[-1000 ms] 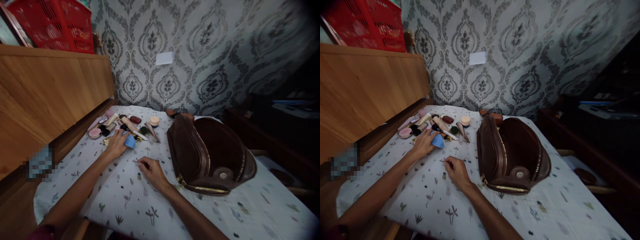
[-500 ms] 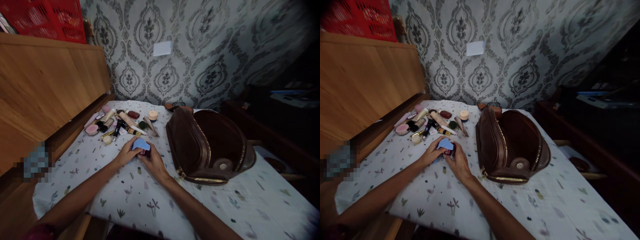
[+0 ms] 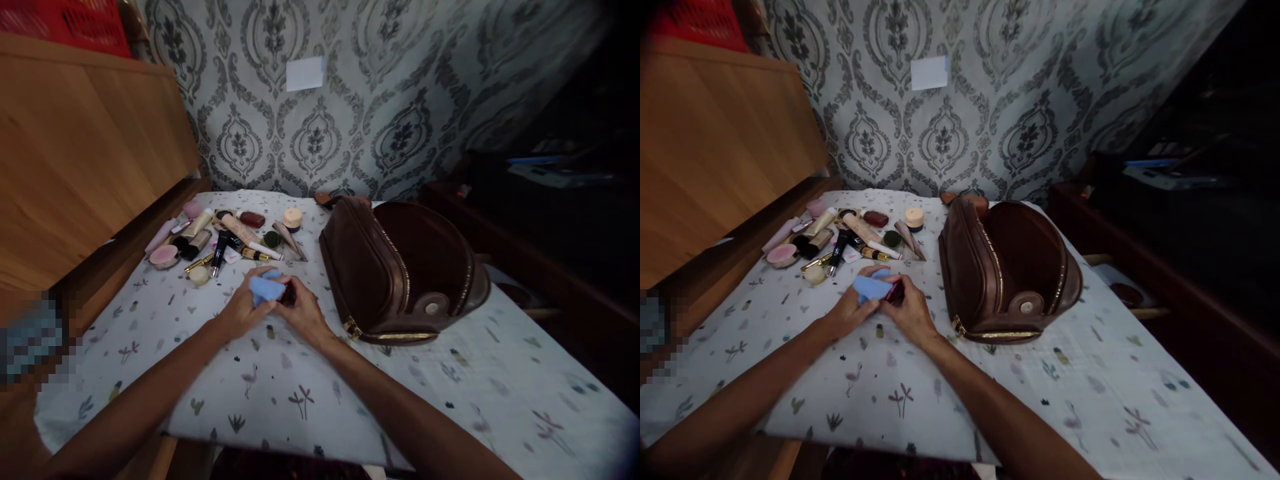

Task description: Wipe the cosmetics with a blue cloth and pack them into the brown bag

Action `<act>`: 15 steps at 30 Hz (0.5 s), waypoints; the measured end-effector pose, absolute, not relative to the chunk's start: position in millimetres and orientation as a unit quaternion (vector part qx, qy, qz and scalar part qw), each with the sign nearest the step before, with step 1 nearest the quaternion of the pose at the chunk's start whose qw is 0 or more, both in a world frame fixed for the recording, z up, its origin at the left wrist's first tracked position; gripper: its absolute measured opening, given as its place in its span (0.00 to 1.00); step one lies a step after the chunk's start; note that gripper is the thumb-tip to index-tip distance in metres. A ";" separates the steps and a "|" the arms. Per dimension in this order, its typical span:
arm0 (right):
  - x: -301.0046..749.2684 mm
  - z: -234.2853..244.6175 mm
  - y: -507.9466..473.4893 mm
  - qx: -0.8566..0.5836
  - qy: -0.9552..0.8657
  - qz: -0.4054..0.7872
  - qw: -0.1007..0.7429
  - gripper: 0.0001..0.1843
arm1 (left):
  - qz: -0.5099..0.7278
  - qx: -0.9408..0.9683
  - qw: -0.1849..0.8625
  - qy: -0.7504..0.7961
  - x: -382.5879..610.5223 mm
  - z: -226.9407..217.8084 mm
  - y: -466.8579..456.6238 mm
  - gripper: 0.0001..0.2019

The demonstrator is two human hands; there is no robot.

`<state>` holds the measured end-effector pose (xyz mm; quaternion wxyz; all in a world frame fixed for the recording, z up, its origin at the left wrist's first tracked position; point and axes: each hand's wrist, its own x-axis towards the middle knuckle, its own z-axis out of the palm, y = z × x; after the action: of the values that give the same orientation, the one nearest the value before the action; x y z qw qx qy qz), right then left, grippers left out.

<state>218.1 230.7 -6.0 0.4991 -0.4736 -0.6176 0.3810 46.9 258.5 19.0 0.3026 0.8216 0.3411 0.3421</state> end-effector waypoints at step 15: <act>215.5 -9.9 219.1 -0.438 -0.743 0.218 0.457 0.25 | 0.342 0.695 0.474 0.419 52.8 28.9 258.0 0.37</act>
<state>215.5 219.1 -9.9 0.4567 -0.4381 -0.7430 0.2178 52.8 258.0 28.9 0.4739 0.6948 0.4193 0.3419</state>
